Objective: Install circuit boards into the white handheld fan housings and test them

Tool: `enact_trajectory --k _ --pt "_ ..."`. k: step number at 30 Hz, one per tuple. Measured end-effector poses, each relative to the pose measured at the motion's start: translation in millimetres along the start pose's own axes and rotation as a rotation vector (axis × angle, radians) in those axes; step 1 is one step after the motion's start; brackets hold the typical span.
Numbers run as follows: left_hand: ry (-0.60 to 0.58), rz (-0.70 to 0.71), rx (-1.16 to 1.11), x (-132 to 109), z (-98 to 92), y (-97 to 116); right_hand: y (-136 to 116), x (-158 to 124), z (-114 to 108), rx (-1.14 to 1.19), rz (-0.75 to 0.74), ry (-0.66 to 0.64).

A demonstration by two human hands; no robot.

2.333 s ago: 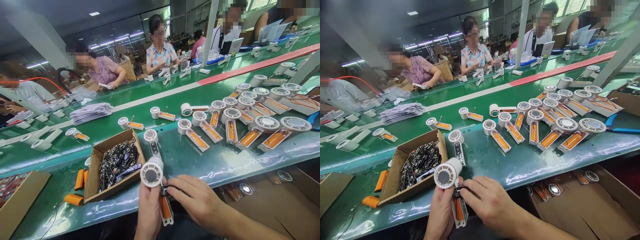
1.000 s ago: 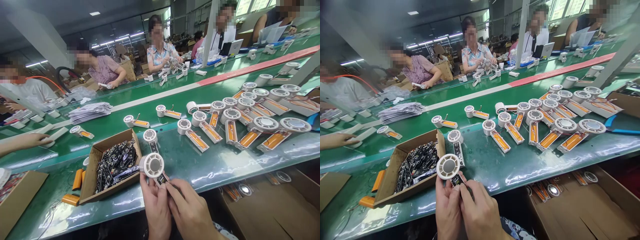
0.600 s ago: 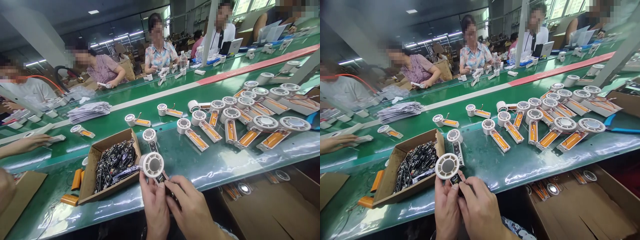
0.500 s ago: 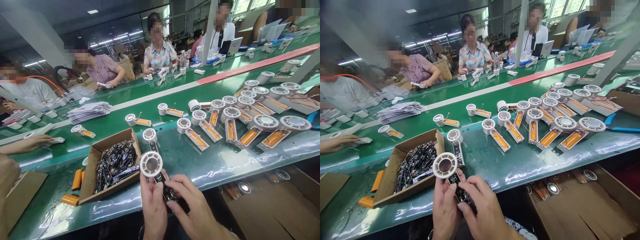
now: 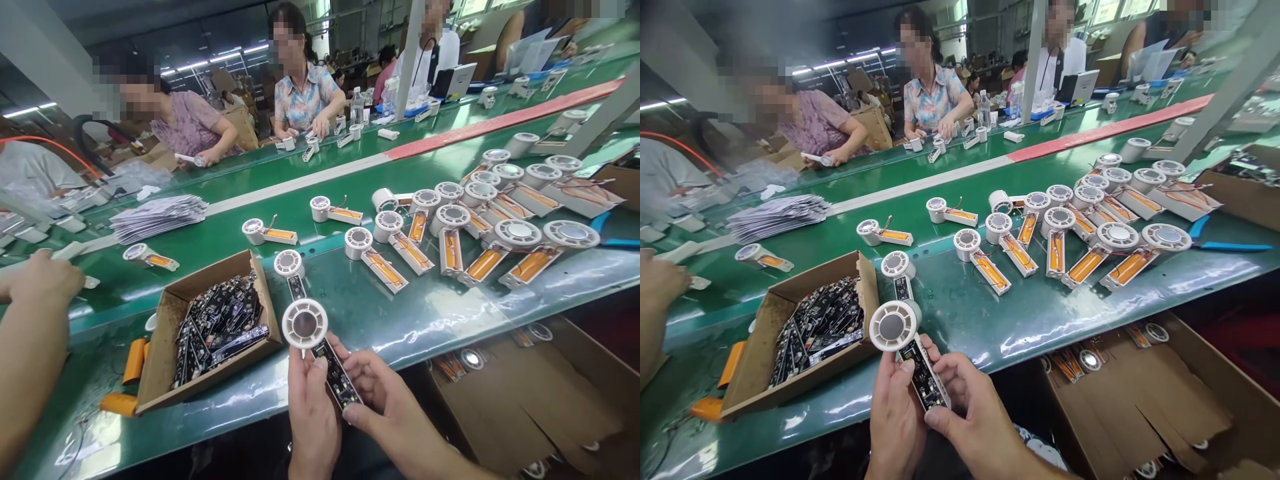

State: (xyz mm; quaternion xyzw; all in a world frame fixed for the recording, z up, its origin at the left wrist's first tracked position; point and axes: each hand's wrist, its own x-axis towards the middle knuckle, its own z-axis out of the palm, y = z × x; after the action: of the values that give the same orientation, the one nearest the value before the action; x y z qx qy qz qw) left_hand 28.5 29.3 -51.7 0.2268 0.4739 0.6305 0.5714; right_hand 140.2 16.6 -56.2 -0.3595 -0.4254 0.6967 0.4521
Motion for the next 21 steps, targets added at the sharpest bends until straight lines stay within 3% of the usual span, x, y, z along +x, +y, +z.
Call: enact_trajectory --k 5,9,12,15,17,21 --pt "0.089 -0.009 -0.015 1 -0.5 -5 1 6 -4 -0.099 -0.048 -0.052" --pt "-0.012 0.062 0.015 10 1.7 -2 -8 8 -12 -0.093 -0.099 -0.168" --pt "-0.165 0.121 0.155 18 -1.7 5 -37 19 -22 -0.105 -0.08 -0.1" --pt "-0.248 0.192 0.415 21 -16.2 11 -85 62 -28 -0.272 -0.048 0.016" --pt "-0.205 0.289 0.59 20 -30.7 11 -117 108 -25 -0.441 0.049 0.135" --pt "-0.07 0.526 0.774 21 -58.8 2 -156 202 -6 -0.525 0.092 0.198"
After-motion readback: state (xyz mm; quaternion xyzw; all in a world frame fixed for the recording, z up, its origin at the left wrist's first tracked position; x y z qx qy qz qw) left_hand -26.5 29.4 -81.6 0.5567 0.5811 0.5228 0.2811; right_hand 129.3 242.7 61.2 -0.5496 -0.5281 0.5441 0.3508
